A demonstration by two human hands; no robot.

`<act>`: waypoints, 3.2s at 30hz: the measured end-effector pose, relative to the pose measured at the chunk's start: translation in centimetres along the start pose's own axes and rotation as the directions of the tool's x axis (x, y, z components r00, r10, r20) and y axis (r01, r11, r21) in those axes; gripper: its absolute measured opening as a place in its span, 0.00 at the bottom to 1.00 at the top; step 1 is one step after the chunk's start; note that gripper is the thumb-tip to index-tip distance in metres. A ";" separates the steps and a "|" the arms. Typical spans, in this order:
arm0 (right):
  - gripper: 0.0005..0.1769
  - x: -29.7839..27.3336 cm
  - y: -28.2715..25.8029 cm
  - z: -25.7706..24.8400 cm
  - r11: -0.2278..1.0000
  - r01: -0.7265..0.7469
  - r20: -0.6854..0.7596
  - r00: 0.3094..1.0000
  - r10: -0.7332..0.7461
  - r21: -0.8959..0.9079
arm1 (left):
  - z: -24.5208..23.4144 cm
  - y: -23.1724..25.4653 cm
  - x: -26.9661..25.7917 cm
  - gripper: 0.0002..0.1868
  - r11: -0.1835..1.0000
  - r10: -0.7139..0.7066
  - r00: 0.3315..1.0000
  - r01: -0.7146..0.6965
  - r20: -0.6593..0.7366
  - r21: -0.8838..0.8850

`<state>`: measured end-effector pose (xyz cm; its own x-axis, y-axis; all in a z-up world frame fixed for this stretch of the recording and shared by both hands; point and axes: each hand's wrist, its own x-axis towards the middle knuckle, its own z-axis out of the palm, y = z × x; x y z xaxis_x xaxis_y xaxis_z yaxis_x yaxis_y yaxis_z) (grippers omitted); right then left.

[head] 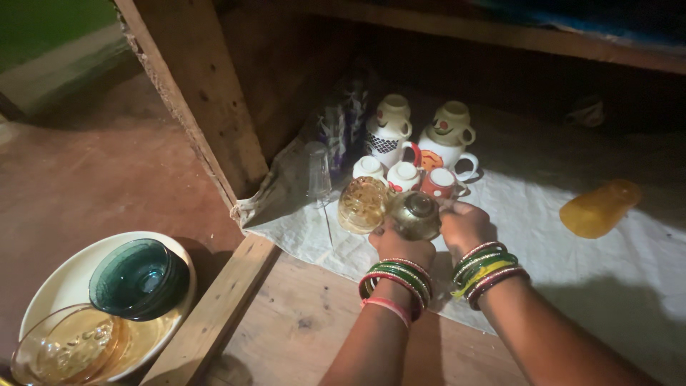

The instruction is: The person sits on the floor and wipes several small glass tumblers one by one with a patterned cloth, then places them into a wooden cabinet. The person handles each glass individually, wiping the exterior and interior before stacking them inside.

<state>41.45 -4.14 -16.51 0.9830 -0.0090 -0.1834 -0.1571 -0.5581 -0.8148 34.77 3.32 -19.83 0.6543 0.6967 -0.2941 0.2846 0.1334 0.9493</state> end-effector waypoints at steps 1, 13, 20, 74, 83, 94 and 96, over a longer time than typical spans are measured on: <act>0.17 0.1 0.3 0.1 0.998 0.013 0.022 1.000 -0.015 0.057 | -0.1 -0.1 0.0 0.51 1.000 -0.011 1.000 0.011 0.009 0.002; 0.26 -2.9 1.2 -1.7 0.974 0.171 0.038 0.985 -0.167 -0.148 | -1.4 -0.1 -3.1 0.43 0.954 0.156 0.976 -0.189 0.155 0.233; 0.27 -6.6 3.1 -2.8 0.788 0.609 0.039 0.788 -0.614 0.091 | -6.4 5.5 -10.3 0.62 0.738 0.256 0.896 -0.424 0.363 0.525; 0.30 -44.7 -9.3 1.5 0.475 0.818 0.647 0.558 -0.519 -0.324 | -39.6 2.5 -27.4 0.65 0.409 -0.096 0.982 -0.111 0.163 0.906; 0.17 -41.8 -6.3 5.1 0.541 0.825 0.484 0.544 -0.686 -0.160 | -38.8 2.9 -27.8 0.65 0.428 -0.042 0.980 -0.157 0.194 0.890; 0.10 -41.2 -7.0 4.1 0.536 0.840 0.321 0.487 -0.812 0.083 | -37.8 5.2 -29.8 0.51 0.328 0.173 0.966 -0.241 0.193 0.914; 0.10 -41.0 -7.5 3.0 0.570 0.816 0.355 0.507 -0.786 0.099 | -37.3 5.2 -30.2 0.49 0.413 0.372 0.920 -0.282 0.122 0.866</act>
<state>2.07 2.89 -4.49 0.5879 0.7282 0.3524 0.7027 -0.2438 -0.6684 -9.68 9.26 -1.81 0.7935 0.6047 0.0686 0.5400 -0.7516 0.3789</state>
